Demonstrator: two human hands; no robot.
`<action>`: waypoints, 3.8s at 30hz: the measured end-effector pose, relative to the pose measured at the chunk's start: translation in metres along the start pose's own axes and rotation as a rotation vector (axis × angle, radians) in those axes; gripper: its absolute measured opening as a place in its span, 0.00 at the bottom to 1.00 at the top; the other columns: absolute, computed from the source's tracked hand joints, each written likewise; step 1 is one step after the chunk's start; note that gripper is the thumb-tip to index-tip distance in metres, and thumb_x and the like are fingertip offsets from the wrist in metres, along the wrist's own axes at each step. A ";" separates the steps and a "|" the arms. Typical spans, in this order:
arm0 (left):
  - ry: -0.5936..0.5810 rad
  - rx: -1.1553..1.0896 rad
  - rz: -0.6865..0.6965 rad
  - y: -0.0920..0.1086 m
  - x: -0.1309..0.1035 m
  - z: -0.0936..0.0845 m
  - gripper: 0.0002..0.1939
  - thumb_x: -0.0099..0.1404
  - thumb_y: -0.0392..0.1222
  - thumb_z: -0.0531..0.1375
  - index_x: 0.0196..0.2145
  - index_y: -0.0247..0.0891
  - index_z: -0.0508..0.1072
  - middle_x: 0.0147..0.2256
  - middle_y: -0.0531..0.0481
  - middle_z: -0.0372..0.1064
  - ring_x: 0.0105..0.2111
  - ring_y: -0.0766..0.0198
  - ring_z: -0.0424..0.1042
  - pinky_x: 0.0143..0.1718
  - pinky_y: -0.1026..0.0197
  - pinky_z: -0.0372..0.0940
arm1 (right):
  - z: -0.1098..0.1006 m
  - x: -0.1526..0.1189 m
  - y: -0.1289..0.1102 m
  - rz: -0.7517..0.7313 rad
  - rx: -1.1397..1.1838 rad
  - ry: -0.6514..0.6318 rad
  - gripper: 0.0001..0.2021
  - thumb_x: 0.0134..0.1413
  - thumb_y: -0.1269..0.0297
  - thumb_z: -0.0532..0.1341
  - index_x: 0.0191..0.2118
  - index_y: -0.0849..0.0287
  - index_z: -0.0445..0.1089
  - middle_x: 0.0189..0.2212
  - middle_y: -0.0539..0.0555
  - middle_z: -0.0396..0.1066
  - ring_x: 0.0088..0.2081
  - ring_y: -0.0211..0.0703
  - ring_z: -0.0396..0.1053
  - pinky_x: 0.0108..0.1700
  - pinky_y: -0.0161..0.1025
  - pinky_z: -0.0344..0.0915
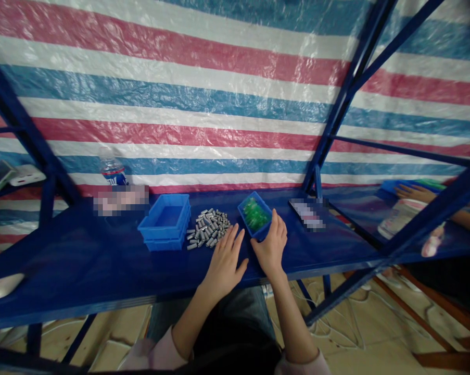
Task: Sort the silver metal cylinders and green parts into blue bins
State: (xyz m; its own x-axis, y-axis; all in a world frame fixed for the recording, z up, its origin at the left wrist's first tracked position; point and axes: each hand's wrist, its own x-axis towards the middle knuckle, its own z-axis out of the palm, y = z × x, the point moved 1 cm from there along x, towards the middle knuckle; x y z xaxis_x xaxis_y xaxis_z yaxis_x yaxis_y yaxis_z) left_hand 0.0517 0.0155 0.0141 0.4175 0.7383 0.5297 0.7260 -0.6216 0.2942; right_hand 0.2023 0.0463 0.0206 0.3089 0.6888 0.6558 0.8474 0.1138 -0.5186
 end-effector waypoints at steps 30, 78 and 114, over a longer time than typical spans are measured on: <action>-0.070 -0.140 -0.076 0.005 0.019 0.027 0.28 0.61 0.27 0.50 0.59 0.32 0.54 0.66 0.33 0.43 0.63 0.51 0.52 0.60 0.45 0.55 | 0.002 -0.006 0.000 -0.111 0.031 0.009 0.43 0.46 0.61 0.61 0.67 0.56 0.43 0.58 0.63 0.58 0.58 0.61 0.54 0.55 0.60 0.55; -0.079 0.071 -0.086 0.010 0.016 0.027 0.21 0.66 0.33 0.49 0.57 0.32 0.59 0.55 0.38 0.65 0.58 0.52 0.62 0.60 0.44 0.53 | 0.006 -0.002 0.016 0.468 0.606 0.091 0.37 0.38 0.51 0.68 0.55 0.64 0.63 0.47 0.64 0.71 0.47 0.55 0.69 0.47 0.49 0.67; -0.108 0.102 -0.084 0.011 0.015 0.024 0.17 0.66 0.33 0.50 0.52 0.32 0.66 0.56 0.39 0.65 0.58 0.52 0.62 0.60 0.44 0.53 | 0.000 -0.004 0.008 -0.108 0.174 0.068 0.23 0.53 0.66 0.58 0.57 0.53 0.65 0.57 0.60 0.64 0.57 0.56 0.59 0.54 0.56 0.58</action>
State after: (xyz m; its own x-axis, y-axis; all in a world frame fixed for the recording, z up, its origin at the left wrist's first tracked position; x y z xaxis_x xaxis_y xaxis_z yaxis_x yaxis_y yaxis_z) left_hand 0.0795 0.0262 0.0063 0.4051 0.8139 0.4166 0.8104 -0.5305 0.2484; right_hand 0.2073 0.0444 0.0137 0.2538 0.6164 0.7454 0.7917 0.3102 -0.5262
